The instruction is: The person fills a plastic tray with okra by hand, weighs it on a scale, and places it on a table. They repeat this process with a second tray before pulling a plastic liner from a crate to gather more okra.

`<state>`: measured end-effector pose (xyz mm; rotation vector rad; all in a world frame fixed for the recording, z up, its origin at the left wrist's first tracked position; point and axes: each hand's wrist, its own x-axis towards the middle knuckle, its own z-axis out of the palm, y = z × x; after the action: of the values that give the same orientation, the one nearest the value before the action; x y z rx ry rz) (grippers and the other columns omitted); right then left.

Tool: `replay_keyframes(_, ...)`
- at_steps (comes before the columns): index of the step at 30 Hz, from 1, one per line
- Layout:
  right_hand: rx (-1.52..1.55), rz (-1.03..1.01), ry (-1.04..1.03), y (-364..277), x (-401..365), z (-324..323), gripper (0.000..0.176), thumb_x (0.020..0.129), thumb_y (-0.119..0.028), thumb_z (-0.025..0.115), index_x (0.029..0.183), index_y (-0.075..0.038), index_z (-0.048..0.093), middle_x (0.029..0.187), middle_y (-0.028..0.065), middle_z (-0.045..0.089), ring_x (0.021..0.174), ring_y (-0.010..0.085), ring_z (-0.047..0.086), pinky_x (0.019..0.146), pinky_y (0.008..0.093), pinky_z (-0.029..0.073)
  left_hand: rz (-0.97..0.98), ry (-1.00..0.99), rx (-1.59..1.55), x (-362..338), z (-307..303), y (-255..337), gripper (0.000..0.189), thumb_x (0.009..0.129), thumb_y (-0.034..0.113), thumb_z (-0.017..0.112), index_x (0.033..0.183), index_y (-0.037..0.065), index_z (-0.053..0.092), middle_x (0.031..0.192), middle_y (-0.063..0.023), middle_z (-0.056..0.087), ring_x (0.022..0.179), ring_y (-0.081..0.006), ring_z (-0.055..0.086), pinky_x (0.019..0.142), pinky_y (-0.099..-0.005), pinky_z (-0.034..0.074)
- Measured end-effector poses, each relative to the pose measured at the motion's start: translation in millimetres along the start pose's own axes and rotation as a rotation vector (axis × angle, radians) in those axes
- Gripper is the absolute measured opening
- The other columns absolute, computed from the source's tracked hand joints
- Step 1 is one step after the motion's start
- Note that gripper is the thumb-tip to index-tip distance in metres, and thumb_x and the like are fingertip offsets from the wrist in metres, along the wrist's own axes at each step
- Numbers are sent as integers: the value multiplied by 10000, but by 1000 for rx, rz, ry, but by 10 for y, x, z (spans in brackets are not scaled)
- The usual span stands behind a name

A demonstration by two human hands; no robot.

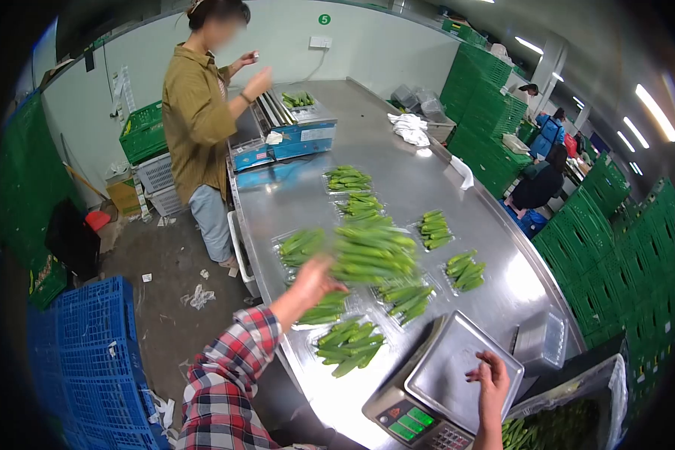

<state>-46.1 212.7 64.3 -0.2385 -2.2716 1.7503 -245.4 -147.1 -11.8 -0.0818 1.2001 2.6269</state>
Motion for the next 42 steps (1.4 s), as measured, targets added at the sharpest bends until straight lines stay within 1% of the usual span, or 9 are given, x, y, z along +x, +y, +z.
replay_keyframes(2, -21, 36, 118, 144, 49, -182, 229, 885, -106, 491, 1077, 17, 502, 970, 128, 584, 616, 143, 580, 532, 249, 489, 121, 147, -12, 294, -384, 232, 358, 934, 213, 389, 1248, 47, 338, 1167, -120, 452, 757, -226, 544, 678, -444, 530)
replay_keyframes(12, -155, 216, 582, 734, 430, -1382, 213, 885, -231, 535, 986, -44, 547, 786, 43, 578, 598, 87, 536, 517, 219, 452, 183, 704, -48, 1416, -1890, 484, 364, 931, 259, 380, 1234, 66, 323, 1199, -150, 425, 995, -331, 519, 659, -493, 542)
replay_keyframes(18, -378, 146, 701, 800, 774, -1508, 275, 870, -243, 525, 972, -2, 607, 771, 31, 594, 683, 91, 528, 626, 240, 421, 97, 690, 264, 1723, -2677, 599, 260, 854, 249, 513, 1018, 52, 558, 956, -96, 590, 839, -230, 586, 708, -386, 495)
replay_keyframes(20, -656, 91, 720, 1070, 919, -1766, 284, 886, -198, 495, 1043, 27, 568, 918, 108, 631, 884, 189, 602, 790, 278, 452, 57, 542, 589, 2335, -4227, 641, 281, 837, 298, 521, 980, 67, 598, 858, -73, 585, 738, -185, 549, 593, -331, 422)
replay_keyframes(23, -1217, -33, 582, 1141, 1117, -1870, 441, 806, -96, 525, 1222, 21, 432, 1221, 233, 466, 1129, 340, 466, 920, 372, 408, 95, 705, 862, 2229, -4051, 827, 441, 855, 256, 472, 1172, -50, 485, 1106, -124, 544, 985, -242, 510, 842, -332, 385)
replay_keyframes(25, -1459, -38, 658, 1220, 1189, -1893, 375, 776, -75, 513, 1130, 48, 494, 1120, 221, 528, 1075, 354, 497, 920, 403, 400, 283, 752, 1087, 2012, -3620, 843, 432, 877, 235, 447, 1194, -57, 464, 1154, -124, 525, 1046, -245, 495, 891, -319, 359)
replay_keyframes(28, -1411, 578, 268, 983, 1224, -1936, 265, 749, -74, 501, 982, 40, 557, 982, 193, 572, 987, 341, 541, 875, 429, 411, 404, 654, 1194, 1351, -2621, 840, 405, 909, 204, 418, 1221, -53, 442, 1215, -124, 495, 1122, -233, 467, 948, -308, 331)
replay_keyframes(36, -1426, 286, 341, 967, 1194, -2053, 158, 706, -121, 548, 828, -21, 537, 831, 207, 591, 798, 353, 576, 725, 461, 436, 434, 177, 795, 384, -1251, 541, 348, 939, 165, 413, 1227, -28, 444, 1214, -134, 498, 1119, -203, 481, 1000, -306, 330)
replay_keyframes(42, -1108, -498, 346, 446, 320, -1767, 123, 720, -116, 617, 795, -61, 536, 715, 123, 548, 719, 317, 535, 640, 425, 406, 541, -45, 1210, -714, 432, 243, 331, 941, 138, 396, 1219, -33, 452, 1215, -151, 501, 1131, -203, 475, 995, -303, 322)
